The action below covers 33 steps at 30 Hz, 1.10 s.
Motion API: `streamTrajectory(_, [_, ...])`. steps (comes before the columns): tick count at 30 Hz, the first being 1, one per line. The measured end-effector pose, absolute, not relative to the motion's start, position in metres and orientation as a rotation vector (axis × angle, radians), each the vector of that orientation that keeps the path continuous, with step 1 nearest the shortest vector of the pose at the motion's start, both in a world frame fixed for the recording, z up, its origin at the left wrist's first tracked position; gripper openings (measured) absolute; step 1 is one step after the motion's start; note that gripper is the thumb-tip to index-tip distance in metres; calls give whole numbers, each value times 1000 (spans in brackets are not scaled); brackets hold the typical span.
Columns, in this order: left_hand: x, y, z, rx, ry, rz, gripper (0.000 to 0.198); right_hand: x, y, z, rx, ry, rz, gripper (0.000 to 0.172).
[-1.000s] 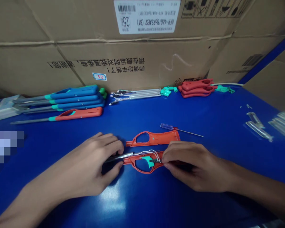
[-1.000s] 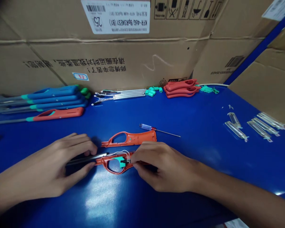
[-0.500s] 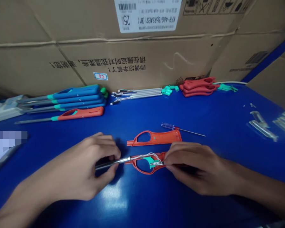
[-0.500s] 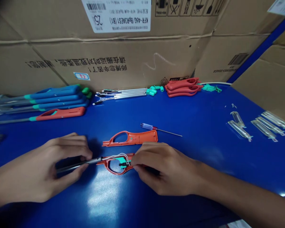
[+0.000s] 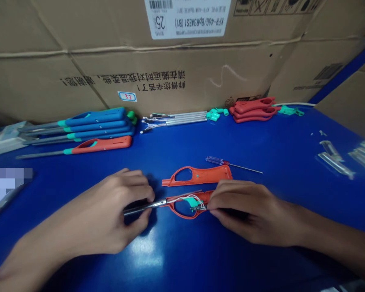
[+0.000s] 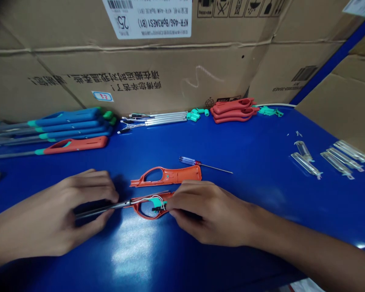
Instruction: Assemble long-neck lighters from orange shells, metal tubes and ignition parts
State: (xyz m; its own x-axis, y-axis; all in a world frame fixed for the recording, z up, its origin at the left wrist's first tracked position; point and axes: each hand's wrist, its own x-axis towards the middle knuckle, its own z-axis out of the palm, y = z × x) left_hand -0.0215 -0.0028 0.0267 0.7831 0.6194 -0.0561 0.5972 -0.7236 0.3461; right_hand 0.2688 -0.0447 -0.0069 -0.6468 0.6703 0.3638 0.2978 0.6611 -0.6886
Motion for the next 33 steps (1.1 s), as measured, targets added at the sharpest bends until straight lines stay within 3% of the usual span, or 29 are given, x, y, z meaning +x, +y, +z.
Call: streamTrajectory(33, [-19, -3, 13, 2407, 983, 190, 14, 267, -44, -4, -820, -2274, 828, 15])
